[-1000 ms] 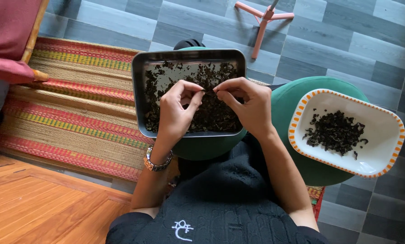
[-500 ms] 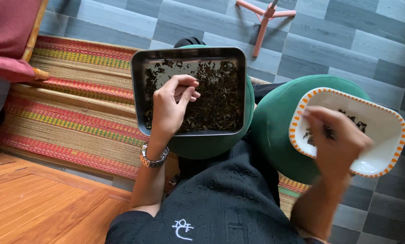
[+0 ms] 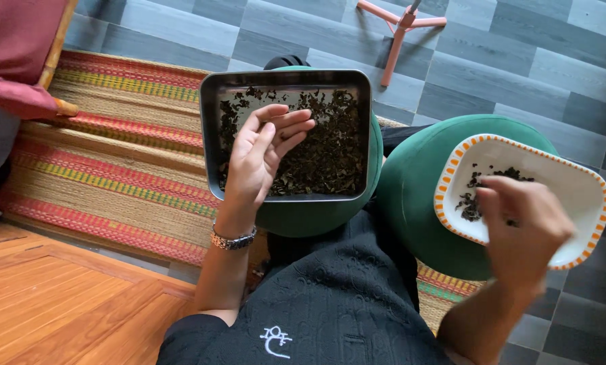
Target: Sorting dried tea leaves by hand, picking out stems or debris and placing them into a separate bowl.
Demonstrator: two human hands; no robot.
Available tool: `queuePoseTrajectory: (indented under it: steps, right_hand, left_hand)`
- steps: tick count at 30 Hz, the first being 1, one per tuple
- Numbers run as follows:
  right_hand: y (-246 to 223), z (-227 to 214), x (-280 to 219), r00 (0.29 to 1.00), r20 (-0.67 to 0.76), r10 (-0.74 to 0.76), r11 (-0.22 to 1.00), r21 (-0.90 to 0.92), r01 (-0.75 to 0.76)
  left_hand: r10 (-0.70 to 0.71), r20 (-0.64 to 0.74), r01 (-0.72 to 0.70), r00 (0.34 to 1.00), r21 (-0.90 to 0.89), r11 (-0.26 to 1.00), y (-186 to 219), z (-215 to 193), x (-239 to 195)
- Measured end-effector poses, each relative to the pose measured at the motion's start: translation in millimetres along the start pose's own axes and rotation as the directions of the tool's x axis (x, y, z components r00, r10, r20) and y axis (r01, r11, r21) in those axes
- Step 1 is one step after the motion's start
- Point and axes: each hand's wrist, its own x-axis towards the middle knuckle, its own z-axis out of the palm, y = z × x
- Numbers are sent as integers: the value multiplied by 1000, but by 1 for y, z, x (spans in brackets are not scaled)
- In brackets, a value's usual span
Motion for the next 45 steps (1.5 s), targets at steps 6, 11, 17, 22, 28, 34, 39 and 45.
queuePoseTrajectory:
  steps: [6,11,17,22,28,34,39,45]
  right_hand:
    - [-88,42,51,964,37,-265,939,238,249]
    - [-140,82,71,934,66,-352,858,421,293]
    - [-151,133,69,909,6,-417,856,339,391]
    - [-135,135,65,925,45,-377,836,447,319]
    - [-121,114,57,961,37,-273,864,449,228]
    - [-35,33,20,991,-57,-122,991,49,125]
    - [10,-19,-20,1000,7,12,1000,-5,-12]
    - [1,-27,-28,998,-63,12,998,-61,-15]
  left_hand:
    - [9,-1,-9,1000,-106,994,0,12,-6]
    - [-10,16,12,1000,-113,994,-15,24,-13]
    - [56,13,-55,998,-21,998,-28,39,-23]
    - [103,70,-111,992,139,984,-37,41,-26]
    - [147,173,-196,974,320,927,-44,46,-25]
    - [274,277,-373,921,829,416,32,31,0]
    - [133,454,-462,881,886,44,37,15,16]
    - [-93,552,-555,828,786,-271,3,9,37]
